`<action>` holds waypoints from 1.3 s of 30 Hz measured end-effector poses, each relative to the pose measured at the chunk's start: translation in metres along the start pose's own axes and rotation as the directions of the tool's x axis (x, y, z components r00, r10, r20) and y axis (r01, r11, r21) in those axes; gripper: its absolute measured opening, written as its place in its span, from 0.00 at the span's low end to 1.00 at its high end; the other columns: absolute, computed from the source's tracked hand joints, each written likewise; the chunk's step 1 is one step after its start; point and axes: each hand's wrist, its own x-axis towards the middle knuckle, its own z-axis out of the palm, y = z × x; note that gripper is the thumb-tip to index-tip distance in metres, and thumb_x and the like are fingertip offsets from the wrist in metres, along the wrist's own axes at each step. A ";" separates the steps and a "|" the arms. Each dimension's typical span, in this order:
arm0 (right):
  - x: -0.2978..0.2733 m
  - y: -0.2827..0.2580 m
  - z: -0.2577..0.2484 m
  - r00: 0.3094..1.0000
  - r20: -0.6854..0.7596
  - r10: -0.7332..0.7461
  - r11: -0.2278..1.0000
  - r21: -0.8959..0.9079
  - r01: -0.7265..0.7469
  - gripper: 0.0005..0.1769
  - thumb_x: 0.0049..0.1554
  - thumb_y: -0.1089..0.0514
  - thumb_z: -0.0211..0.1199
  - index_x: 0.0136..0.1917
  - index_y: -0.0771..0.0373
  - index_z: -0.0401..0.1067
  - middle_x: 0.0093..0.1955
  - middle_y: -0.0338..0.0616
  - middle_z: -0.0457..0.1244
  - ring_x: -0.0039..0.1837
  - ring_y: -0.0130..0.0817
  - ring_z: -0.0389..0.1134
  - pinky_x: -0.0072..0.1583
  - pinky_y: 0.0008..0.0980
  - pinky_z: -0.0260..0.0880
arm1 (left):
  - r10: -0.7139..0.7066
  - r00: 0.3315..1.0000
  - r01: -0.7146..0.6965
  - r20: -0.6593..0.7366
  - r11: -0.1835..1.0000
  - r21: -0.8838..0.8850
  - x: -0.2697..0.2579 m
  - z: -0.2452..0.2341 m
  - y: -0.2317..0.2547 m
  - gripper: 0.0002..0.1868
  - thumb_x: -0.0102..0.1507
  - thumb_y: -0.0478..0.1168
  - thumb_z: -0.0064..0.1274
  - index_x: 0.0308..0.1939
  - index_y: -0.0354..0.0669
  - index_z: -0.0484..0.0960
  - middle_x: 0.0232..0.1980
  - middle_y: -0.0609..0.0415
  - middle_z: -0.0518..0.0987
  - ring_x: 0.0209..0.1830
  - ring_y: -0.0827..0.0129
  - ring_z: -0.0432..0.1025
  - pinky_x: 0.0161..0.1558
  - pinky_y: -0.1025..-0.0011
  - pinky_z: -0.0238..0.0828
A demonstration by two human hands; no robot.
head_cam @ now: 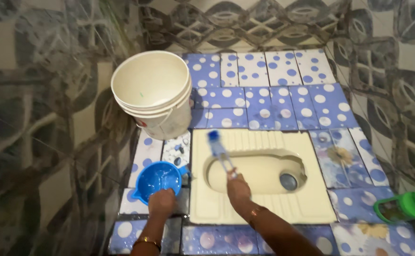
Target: The person scrubs a squat toilet with a long-handled brush, repeatedly scooping water from a blue jug to rinse the bowl. They then rinse the brush under a wall tap and continue scrubbing the toilet surface.
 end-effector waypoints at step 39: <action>0.001 0.084 0.023 0.916 -0.179 0.360 0.915 -0.127 -0.384 0.39 0.58 0.59 0.55 0.79 0.61 0.45 0.48 0.53 0.64 0.42 0.42 0.72 0.32 0.40 0.74 | -0.038 0.996 0.034 0.077 0.998 0.062 -0.008 -0.030 0.012 0.13 0.59 0.42 0.52 0.46 0.48 0.86 0.50 0.44 0.84 0.52 0.51 0.80 0.53 0.58 0.77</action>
